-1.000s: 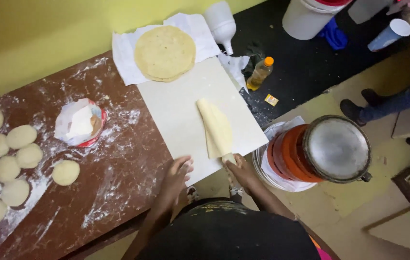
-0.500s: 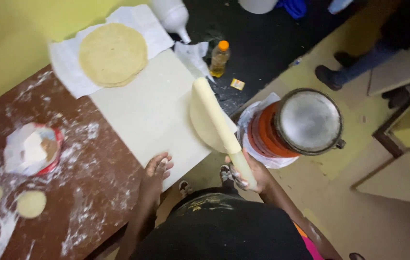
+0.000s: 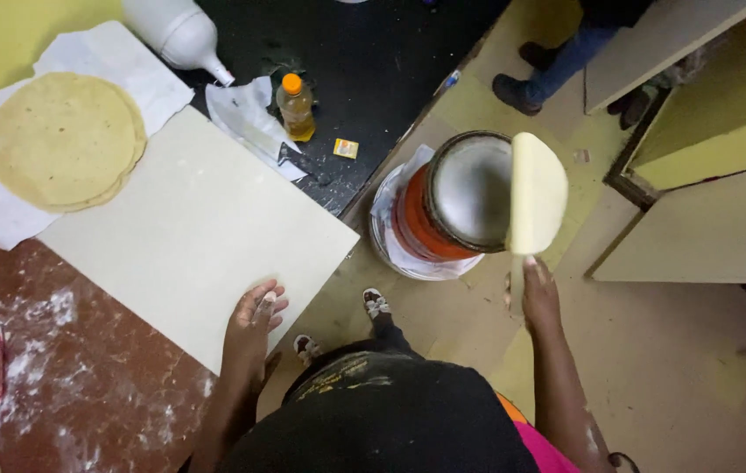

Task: The person rolls dough balls into flat circles using a rolling pin on a floured surface. They then transfer the flattened dough to a hot griddle to cook, flipping it once before removing it and stacking it with other cooked tortillas.

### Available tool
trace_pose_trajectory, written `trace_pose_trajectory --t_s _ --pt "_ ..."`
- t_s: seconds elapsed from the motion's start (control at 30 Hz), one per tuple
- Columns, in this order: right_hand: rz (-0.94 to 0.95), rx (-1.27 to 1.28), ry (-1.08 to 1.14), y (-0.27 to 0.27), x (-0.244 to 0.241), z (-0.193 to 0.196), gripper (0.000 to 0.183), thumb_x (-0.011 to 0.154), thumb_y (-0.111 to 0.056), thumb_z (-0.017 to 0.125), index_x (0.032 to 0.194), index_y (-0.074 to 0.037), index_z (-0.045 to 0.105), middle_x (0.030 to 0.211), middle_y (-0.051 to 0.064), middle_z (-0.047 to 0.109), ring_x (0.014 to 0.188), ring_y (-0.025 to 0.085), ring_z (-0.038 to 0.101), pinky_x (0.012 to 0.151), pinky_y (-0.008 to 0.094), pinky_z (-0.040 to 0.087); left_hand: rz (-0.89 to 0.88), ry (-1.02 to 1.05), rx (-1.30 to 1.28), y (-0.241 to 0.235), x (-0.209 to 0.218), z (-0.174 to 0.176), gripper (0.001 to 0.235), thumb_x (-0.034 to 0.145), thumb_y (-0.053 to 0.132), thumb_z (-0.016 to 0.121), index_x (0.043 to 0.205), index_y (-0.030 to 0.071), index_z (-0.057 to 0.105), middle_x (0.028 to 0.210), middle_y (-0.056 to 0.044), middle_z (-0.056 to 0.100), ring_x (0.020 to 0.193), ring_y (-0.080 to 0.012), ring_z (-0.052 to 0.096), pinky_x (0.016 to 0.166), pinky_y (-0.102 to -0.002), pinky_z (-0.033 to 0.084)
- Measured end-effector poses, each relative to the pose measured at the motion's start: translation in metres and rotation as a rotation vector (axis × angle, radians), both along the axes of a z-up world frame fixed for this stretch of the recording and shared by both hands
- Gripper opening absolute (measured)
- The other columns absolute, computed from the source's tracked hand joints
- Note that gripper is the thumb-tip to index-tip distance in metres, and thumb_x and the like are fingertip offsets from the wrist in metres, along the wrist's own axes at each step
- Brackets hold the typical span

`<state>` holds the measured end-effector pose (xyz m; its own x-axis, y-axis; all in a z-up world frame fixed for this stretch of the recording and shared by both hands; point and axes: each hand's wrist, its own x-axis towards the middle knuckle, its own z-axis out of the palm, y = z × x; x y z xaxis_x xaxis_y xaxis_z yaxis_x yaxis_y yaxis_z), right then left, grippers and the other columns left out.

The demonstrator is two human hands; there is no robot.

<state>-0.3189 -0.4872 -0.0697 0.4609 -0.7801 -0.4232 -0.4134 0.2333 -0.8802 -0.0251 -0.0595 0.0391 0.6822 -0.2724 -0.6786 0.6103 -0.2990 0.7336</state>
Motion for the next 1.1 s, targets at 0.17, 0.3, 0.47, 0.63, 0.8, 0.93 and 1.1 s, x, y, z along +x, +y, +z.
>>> trace_pose_trajectory --t_s 0.17,0.3,0.47,0.63,0.8,0.93,1.1 --pt "0.011 -0.597 0.576 -0.019 0.055 -0.065 0.056 0.104 -0.04 0.075 0.15 -0.011 0.062 0.12 0.024 0.069 0.096 0.043 0.074 0.077 0.058 0.062 -0.021 -0.021 0.028 0.001 0.0 0.003 0.055 0.108 0.033 0.054 0.158 0.012 0.06 0.156 -0.013 0.068 0.139 -0.0299 0.069 0.116 -0.043 0.051" --pt "0.071 -0.507 0.67 0.06 0.118 0.007 0.078 0.092 -0.017 0.09 0.154 -0.005 0.045 0.14 0.018 0.061 0.103 0.034 0.074 0.067 0.042 0.068 0.009 -0.027 0.071 0.001 -0.005 0.022 0.063 0.101 0.046 0.056 0.156 0.015 0.063 0.156 -0.01 0.07 0.139 -0.0293 0.071 0.116 -0.043 0.053" --pt "0.154 -0.597 0.693 0.062 0.115 -0.036 0.065 0.085 -0.027 0.09 0.135 -0.006 0.054 0.128 0.019 0.06 0.11 0.044 0.069 0.082 0.06 0.061 0.008 -0.026 0.064 0.005 -0.009 0.006 0.062 0.101 0.047 0.057 0.154 0.016 0.064 0.154 -0.009 0.072 0.137 -0.0289 0.072 0.113 -0.041 0.053" --pt "0.23 -0.831 0.878 0.027 0.103 -0.066 0.052 0.094 -0.017 0.078 0.139 -0.005 0.054 0.135 0.021 0.055 0.105 0.04 0.064 0.082 0.049 0.062 0.009 0.036 0.105 -0.019 -0.011 0.023 0.055 0.106 0.04 0.055 0.154 0.015 0.065 0.153 -0.006 0.072 0.138 -0.0248 0.071 0.115 -0.038 0.052" --pt "0.167 -0.975 0.648 0.05 0.103 -0.05 0.076 0.089 -0.012 0.081 0.155 -0.001 0.045 0.121 0.026 0.07 0.095 0.051 0.078 0.085 0.061 0.063 -0.154 -0.036 -0.034 -0.036 -0.014 -0.017 0.049 0.112 0.025 0.061 0.16 0.015 0.06 0.156 -0.019 0.067 0.141 -0.0341 0.067 0.117 -0.048 0.051" --pt "0.291 -0.716 0.469 0.108 0.109 -0.047 0.075 0.099 -0.038 0.075 0.16 -0.007 0.044 0.125 0.032 0.074 0.11 0.055 0.076 0.093 0.065 0.061 -0.341 -0.118 0.006 -0.072 -0.011 -0.027 0.059 0.107 0.045 0.068 0.159 0.02 0.063 0.155 -0.017 0.067 0.142 -0.0323 0.068 0.12 -0.05 0.052" --pt "0.706 -0.889 -0.216 0.11 0.133 -0.016 0.052 0.119 -0.028 0.05 0.154 0.01 0.057 0.154 0.038 0.058 0.149 0.054 0.051 0.13 0.058 0.032 0.638 0.153 -0.435 -0.089 0.002 -0.097 0.025 0.108 0.036 0.073 0.113 0.013 0.071 0.093 -0.009 0.075 0.085 -0.0273 0.08 0.088 -0.046 0.067"
